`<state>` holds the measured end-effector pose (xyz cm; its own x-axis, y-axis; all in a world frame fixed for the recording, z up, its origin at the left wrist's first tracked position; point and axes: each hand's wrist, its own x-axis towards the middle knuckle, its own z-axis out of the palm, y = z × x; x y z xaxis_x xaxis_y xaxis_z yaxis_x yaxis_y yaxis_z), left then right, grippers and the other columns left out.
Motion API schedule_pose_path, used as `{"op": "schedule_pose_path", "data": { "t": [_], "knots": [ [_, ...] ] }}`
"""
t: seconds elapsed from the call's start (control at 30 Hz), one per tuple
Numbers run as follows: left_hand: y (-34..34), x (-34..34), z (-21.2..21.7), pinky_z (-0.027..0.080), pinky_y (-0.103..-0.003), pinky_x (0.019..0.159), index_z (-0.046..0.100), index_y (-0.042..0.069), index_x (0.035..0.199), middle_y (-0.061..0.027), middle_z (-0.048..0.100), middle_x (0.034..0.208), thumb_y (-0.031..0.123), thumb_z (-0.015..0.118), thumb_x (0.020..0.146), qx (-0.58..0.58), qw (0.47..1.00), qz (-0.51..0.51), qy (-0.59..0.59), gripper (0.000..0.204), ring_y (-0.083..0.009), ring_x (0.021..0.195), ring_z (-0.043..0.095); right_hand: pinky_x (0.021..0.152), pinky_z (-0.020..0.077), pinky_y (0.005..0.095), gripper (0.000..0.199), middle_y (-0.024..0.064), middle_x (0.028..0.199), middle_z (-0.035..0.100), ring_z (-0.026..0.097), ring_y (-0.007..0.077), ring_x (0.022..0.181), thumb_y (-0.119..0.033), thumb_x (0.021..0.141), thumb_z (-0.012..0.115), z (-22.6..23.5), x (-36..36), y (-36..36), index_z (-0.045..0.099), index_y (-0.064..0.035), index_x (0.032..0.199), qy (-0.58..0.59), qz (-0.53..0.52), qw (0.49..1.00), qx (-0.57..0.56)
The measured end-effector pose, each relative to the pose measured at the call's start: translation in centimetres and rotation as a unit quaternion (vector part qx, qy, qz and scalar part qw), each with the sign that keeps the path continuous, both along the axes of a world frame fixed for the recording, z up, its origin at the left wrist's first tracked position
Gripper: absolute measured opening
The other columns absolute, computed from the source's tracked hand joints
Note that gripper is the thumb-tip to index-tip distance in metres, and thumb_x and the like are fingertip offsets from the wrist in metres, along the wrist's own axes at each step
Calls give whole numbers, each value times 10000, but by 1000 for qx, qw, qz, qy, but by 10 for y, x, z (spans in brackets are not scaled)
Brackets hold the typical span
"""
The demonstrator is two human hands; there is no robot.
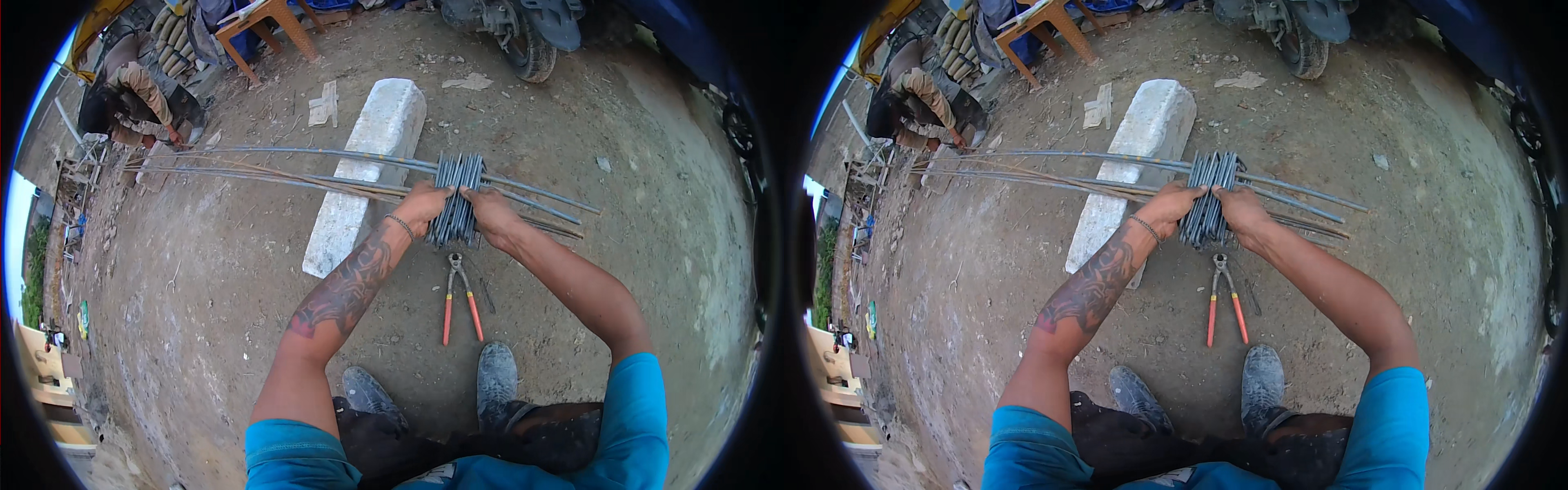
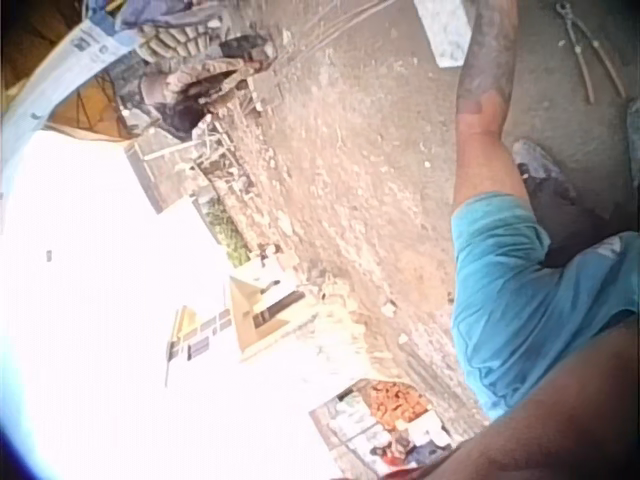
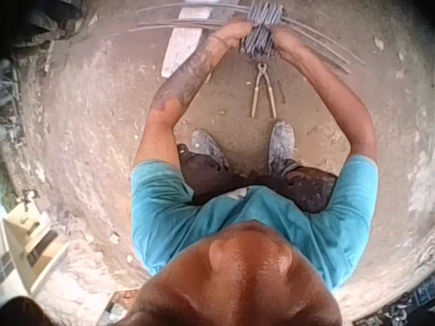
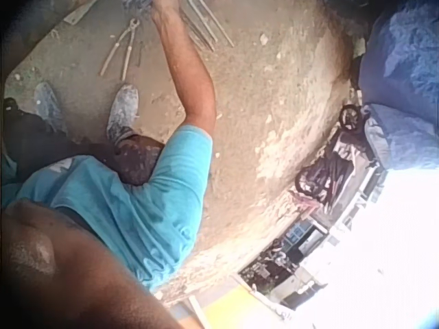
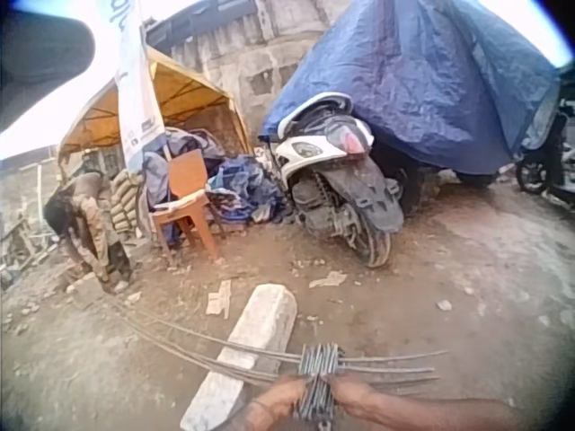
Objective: The person assembles a rebar cage by sliding stirrups onto rebar and securing them with wire using pliers.
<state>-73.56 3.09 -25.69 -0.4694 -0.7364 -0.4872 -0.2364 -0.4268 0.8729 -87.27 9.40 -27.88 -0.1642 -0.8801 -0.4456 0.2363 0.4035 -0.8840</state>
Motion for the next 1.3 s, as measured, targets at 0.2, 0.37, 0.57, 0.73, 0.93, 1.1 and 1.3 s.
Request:
{"op": "schedule_pose_path", "data": {
  "t": [0.2, 0.37, 0.57, 0.73, 0.93, 1.1, 1.3],
  "knots": [
    [7, -11, 11, 489, -292, 676, 577, -85, 1046, -122, 642, 970, 198, 578, 894, 35, 999, -16, 11, 322, -171, 804, 619, 650, 426, 345, 430, 149, 858, 600, 534, 158, 760, -277, 896, 565, -19, -6, -1, 545, 142, 991, 37, -44, 998, -11],
    [8, 0, 14, 495, -299, 692, 580, -92, 1054, -124, 643, 994, 210, 608, 879, 51, 999, -8, -12, 350, -177, 822, 623, 669, 435, 346, 427, 168, 892, 616, 552, 173, 774, -277, 895, 559, 1, 11, 7, 559, 141, 987, 95, -43, 994, 17],
    [5, -6, 2, 506, -316, 673, 585, -105, 1034, -131, 650, 969, 190, 609, 879, 44, 999, -3, -5, 335, -185, 803, 633, 682, 436, 344, 397, 153, 880, 617, 560, 173, 773, -257, 895, 553, -8, 6, 10, 564, 127, 994, 62, -20, 998, -8],
    [3, -5, 3, 510, -320, 652, 575, -121, 1031, -136, 649, 957, 158, 594, 886, 46, 999, -4, 12, 315, -193, 791, 638, 647, 436, 329, 371, 132, 864, 615, 563, 159, 743, -243, 895, 554, -8, 2, 4, 570, 117, 983, 54, -4, 999, 0],
    [1, -5, -1, 515, -340, 659, 566, -126, 1034, -158, 644, 962, 139, 576, 895, 43, 998, -5, 37, 299, -216, 794, 640, 549, 410, 310, 258, 60, 738, 583, 527, 118, 643, -205, 902, 546, 9, 2, 9, 608, 45, 890, 15, -6, 1000, -1],
    [-4, -12, 0, 521, -350, 654, 538, -150, 1064, -179, 635, 988, 165, 569, 899, 37, 999, 13, -3, 357, -228, 793, 643, 549, 406, 318, 200, 50, 741, 570, 518, 111, 634, -167, 895, 560, 11, 1, 9, 584, 32, 890, -43, -24, 999, 18],
    [-9, -7, 13, 513, -358, 671, 492, -175, 1113, -240, 610, 1028, 201, 551, 902, -8, 997, -27, -65, 435, -244, 848, 641, 523, 371, 330, 215, 60, 752, 558, 485, 119, 601, -146, 885, 577, 7, 1, 3, 547, 55, 954, -95, -36, 995, 25]
  ]
}}
